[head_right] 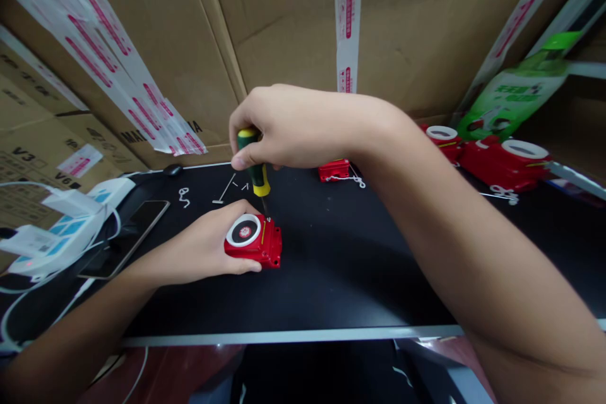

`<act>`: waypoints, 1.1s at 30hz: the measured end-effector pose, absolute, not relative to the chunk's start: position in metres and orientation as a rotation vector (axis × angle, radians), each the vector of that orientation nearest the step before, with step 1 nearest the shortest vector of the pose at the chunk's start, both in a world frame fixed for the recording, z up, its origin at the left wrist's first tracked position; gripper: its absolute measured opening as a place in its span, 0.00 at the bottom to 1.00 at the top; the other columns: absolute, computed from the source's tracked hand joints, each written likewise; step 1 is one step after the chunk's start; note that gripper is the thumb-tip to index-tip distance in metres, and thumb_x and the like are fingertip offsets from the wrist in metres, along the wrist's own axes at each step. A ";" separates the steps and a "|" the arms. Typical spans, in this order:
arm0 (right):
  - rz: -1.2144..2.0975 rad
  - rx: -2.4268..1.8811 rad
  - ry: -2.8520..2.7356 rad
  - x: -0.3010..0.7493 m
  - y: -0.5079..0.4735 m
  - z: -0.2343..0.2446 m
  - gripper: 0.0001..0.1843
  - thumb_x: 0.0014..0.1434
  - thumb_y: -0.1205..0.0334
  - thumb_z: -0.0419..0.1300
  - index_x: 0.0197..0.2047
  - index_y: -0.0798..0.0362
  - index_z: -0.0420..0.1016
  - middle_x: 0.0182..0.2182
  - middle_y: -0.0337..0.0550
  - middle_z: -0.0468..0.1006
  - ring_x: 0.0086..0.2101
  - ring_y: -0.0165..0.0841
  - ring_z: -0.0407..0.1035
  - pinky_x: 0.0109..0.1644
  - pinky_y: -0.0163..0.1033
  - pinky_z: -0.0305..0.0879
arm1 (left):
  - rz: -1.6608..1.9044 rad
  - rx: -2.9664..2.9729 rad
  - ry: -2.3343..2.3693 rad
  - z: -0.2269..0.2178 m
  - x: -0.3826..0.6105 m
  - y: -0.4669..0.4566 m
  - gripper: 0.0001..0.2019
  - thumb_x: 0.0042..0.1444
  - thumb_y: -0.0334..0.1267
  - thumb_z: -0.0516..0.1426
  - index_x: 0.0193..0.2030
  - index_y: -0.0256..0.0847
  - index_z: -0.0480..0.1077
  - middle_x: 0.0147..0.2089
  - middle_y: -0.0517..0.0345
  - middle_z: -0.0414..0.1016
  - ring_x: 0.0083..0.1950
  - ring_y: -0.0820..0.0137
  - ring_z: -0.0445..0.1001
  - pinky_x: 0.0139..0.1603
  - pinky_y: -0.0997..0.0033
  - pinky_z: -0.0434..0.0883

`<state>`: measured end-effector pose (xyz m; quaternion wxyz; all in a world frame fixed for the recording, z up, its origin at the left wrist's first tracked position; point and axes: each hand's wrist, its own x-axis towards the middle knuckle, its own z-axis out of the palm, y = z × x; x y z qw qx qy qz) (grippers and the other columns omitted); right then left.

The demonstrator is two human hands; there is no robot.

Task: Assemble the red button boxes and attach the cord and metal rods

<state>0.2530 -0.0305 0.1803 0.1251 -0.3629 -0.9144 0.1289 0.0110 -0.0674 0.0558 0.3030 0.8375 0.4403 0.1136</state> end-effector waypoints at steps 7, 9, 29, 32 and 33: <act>0.116 -1.299 -2.653 0.252 -0.040 0.180 0.25 0.68 0.38 0.61 0.36 0.52 0.81 0.23 0.41 0.76 0.24 0.31 0.65 0.32 0.40 0.52 | 0.289 2.216 1.188 0.057 0.010 -0.068 0.26 0.49 0.47 0.74 0.49 0.47 0.69 0.49 0.62 0.78 0.48 0.62 0.78 0.46 0.64 0.72; 0.024 -1.318 -2.681 0.247 -0.043 0.178 0.29 0.71 0.36 0.55 0.35 0.53 0.80 0.22 0.42 0.75 0.24 0.32 0.66 0.32 0.41 0.51 | 0.295 2.217 1.183 0.057 0.010 -0.069 0.26 0.49 0.47 0.74 0.50 0.47 0.69 0.50 0.61 0.78 0.49 0.62 0.78 0.48 0.63 0.73; 0.215 -0.936 -2.726 0.250 -0.051 0.184 0.08 0.69 0.62 0.62 0.47 0.49 0.83 0.36 0.33 0.81 0.30 0.25 0.68 0.33 0.35 0.57 | 0.372 2.250 1.144 0.055 0.007 -0.069 0.29 0.51 0.49 0.74 0.57 0.50 0.70 0.56 0.60 0.78 0.54 0.60 0.79 0.57 0.60 0.75; -0.031 -1.077 -2.695 0.241 -0.052 0.178 0.17 0.70 0.47 0.63 0.44 0.53 0.82 0.30 0.39 0.80 0.26 0.28 0.67 0.31 0.38 0.54 | 0.367 2.260 1.169 0.055 0.008 -0.069 0.30 0.50 0.49 0.74 0.56 0.50 0.70 0.57 0.60 0.78 0.55 0.60 0.78 0.58 0.59 0.75; -0.110 -1.127 -2.687 0.237 -0.053 0.176 0.21 0.71 0.43 0.61 0.44 0.54 0.82 0.30 0.42 0.80 0.26 0.30 0.68 0.31 0.39 0.53 | 0.367 2.258 1.178 0.055 0.008 -0.069 0.30 0.49 0.48 0.74 0.56 0.50 0.70 0.57 0.60 0.78 0.55 0.60 0.78 0.58 0.59 0.75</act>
